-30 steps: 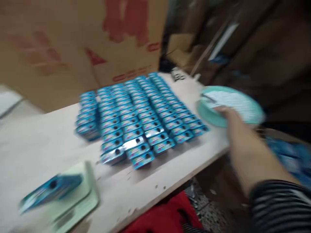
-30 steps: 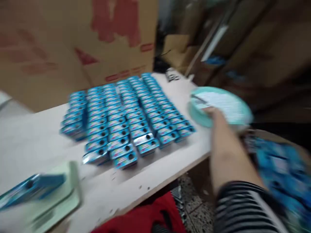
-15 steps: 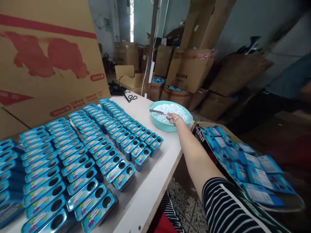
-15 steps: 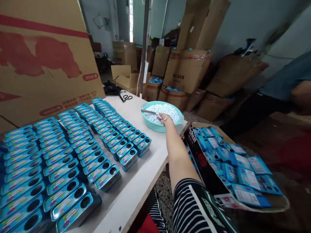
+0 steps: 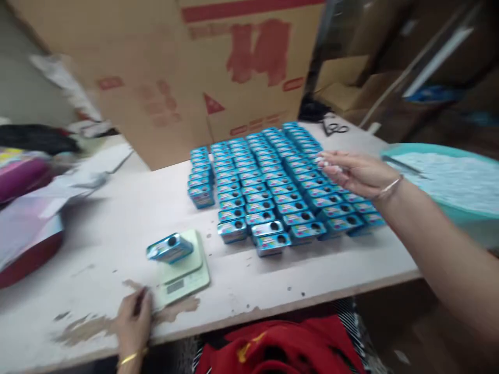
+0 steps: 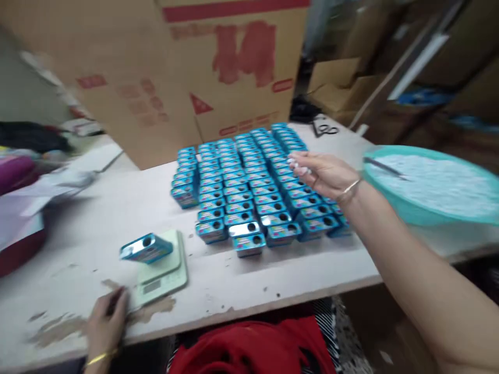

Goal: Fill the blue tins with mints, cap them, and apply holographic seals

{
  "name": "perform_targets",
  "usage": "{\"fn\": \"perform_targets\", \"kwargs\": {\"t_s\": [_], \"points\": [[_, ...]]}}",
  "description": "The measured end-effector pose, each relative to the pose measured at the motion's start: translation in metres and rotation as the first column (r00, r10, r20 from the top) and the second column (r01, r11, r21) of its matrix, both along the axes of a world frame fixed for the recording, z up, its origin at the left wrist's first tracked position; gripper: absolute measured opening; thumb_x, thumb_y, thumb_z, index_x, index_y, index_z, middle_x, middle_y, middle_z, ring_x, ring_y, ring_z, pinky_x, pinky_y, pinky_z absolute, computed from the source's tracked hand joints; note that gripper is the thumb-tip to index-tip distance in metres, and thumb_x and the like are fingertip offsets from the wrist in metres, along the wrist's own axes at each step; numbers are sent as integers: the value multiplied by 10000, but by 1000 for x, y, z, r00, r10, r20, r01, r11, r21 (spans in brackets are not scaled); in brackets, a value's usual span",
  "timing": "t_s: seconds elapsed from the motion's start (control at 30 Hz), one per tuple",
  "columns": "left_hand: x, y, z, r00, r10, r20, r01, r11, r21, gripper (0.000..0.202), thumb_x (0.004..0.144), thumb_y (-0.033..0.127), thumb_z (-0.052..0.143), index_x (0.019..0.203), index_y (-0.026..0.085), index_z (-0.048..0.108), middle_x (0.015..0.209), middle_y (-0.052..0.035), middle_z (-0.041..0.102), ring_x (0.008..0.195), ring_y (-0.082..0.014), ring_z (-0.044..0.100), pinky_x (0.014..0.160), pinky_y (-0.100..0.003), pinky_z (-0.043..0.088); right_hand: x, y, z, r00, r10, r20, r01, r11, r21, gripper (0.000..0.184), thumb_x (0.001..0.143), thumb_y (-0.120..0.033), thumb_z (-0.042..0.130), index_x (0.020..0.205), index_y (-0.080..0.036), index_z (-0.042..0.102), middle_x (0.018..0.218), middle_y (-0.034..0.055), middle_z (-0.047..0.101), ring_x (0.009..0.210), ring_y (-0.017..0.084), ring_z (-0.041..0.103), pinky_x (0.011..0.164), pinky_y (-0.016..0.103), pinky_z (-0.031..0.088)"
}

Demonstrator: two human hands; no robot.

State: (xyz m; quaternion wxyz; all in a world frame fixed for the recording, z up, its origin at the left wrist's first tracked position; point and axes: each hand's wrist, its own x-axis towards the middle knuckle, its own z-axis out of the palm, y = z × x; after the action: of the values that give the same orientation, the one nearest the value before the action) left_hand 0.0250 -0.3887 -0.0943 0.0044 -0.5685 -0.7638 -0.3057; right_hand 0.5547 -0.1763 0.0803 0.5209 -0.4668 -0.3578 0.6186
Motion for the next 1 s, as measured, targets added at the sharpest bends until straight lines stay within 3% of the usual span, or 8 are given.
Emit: {"fn": "perform_targets", "kwargs": {"t_s": [0.1,0.2,0.33,0.5,0.63,0.7,0.87,1.0], "points": [[-17,-29,4,1000,12,-28,-11,999,32,292,871,431,517,929,171,635,864,-75,625,809,-203,596,769,-367,501,-122,-22,12,942,335,11,-334,942,-41,121,746,-71,685,848,-135,666,758,14,639,615,41,577,466,72,446],[-13,-27,1,1000,-8,6,7,997,75,254,868,398,519,925,180,636,880,-76,634,819,-207,601,767,-360,489,-226,-41,13,797,604,15,-601,796,-77,70,753,-122,705,787,-117,644,645,0,629,520,38,541,443,107,439],[-8,-26,0,998,-20,59,13,993,115,233,870,385,521,914,185,633,883,-72,637,814,-200,597,766,-351,483,-302,-49,-1,624,760,181,-756,646,-105,107,795,-86,648,711,-114,587,478,-52,551,383,33,464,356,119,337],[-10,-30,-1,998,-25,64,16,991,129,222,888,364,502,923,189,633,869,-62,633,826,-199,593,772,-345,471,-328,-53,-13,445,753,485,-788,587,-188,155,825,-70,610,687,-130,574,420,-74,505,357,42,451,376,138,333],[-9,-31,-3,997,-40,58,30,988,154,211,892,345,508,921,180,636,872,-64,630,831,-196,587,776,-341,467,-333,-52,-12,287,629,723,-804,568,-175,17,801,-125,660,796,-138,649,400,-90,463,374,65,466,442,168,381],[-9,-31,-3,997,-42,57,33,987,156,206,894,334,510,932,176,637,877,-65,628,837,-193,585,778,-339,466,-335,-52,-11,207,541,815,-819,552,-158,84,778,-145,690,862,-145,678,430,-91,473,390,70,485,494,185,408],[-8,-31,-3,997,-41,70,31,989,143,205,900,327,509,944,172,635,875,-63,622,843,-192,581,785,-339,464,-339,-51,-8,59,278,959,-877,473,-83,183,753,-131,705,933,-159,700,675,-21,633,584,94,582,633,207,434],[-7,-31,-3,996,-38,81,26,990,135,205,901,329,507,945,174,634,881,-61,620,848,-189,582,786,-334,463,-344,-50,-5,-15,175,985,-896,435,-91,287,749,-120,705,1035,-139,693,897,69,698,852,172,631,727,233,435]]}}
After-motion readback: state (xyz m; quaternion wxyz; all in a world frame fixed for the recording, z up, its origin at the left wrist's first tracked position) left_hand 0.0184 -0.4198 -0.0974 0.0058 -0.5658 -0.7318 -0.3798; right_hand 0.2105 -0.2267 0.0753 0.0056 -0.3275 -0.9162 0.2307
